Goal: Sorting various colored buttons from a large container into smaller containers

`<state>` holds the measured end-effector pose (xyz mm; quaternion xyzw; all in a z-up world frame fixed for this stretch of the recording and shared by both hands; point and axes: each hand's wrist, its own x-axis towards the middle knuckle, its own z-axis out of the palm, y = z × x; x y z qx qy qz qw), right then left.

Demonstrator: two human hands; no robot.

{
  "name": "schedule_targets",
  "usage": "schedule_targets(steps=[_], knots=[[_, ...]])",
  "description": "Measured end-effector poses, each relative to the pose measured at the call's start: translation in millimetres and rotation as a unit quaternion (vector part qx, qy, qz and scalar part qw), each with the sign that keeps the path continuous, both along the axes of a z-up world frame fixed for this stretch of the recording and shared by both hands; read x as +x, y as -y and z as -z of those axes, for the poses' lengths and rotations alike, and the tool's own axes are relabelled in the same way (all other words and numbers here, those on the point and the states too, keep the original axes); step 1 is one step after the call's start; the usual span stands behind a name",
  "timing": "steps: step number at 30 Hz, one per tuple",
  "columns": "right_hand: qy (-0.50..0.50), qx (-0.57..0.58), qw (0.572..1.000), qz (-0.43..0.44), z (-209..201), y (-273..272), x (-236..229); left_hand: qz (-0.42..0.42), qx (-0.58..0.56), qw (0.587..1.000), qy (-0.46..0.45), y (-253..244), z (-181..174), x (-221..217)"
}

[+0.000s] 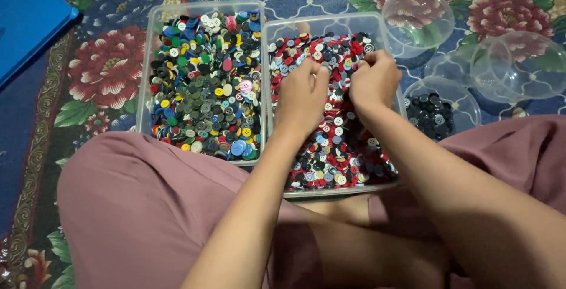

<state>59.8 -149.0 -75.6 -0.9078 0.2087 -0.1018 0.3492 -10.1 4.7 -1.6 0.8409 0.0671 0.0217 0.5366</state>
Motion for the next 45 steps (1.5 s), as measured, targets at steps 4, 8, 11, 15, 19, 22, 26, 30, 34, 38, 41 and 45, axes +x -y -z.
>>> schedule_targets(steps=[4, 8, 11, 15, 19, 22, 26, 30, 34, 38, 41, 45], knots=[[-0.029, 0.015, 0.999, -0.002, -1, -5, -2, -0.099, -0.324, 0.938, -0.076, 8, 20, 10], [-0.043, 0.012, 0.998, -0.037, -15, -6, -12, -0.061, -0.568, 0.813, -0.110, 1, 16, 10], [-0.050, 0.004, 0.997, -0.063, -21, -6, -17, -0.067, -0.597, 0.791, -0.117, -1, 4, 7], [-0.057, -0.020, 0.993, -0.098, -33, -7, -26, -0.077, -0.493, 0.861, -0.099, 3, 10, 8], [-0.016, -0.003, 0.994, -0.105, -34, -5, -38, -0.049, -0.349, 0.934, -0.056, 8, 25, 16], [0.032, 0.063, 0.994, -0.085, -42, -8, -54, 0.003, -0.075, 0.997, -0.026, 12, 32, 38], [-0.017, 0.406, 0.913, -0.033, -84, -24, -91, 0.063, 0.181, 0.981, -0.024, 33, 29, 84], [-0.065, 0.551, 0.832, 0.010, -89, -18, -107, 0.112, 0.261, 0.956, -0.075, 63, 43, 139], [-0.056, 0.553, 0.831, -0.005, -94, -8, -120, 0.163, 0.240, 0.939, -0.185, 74, 29, 144], [-0.048, 0.530, 0.847, -0.004, -90, -1, -127, 0.381, 0.276, 0.816, -0.336, 53, -47, 85], [-0.064, 0.528, 0.847, 0.009, -99, 1, -129, 0.463, 0.264, 0.770, -0.351, 42, -8, 69], [-0.091, 0.538, 0.838, -0.006, -110, 4, -140, 0.499, 0.295, 0.732, -0.358, 19, 11, 24]])
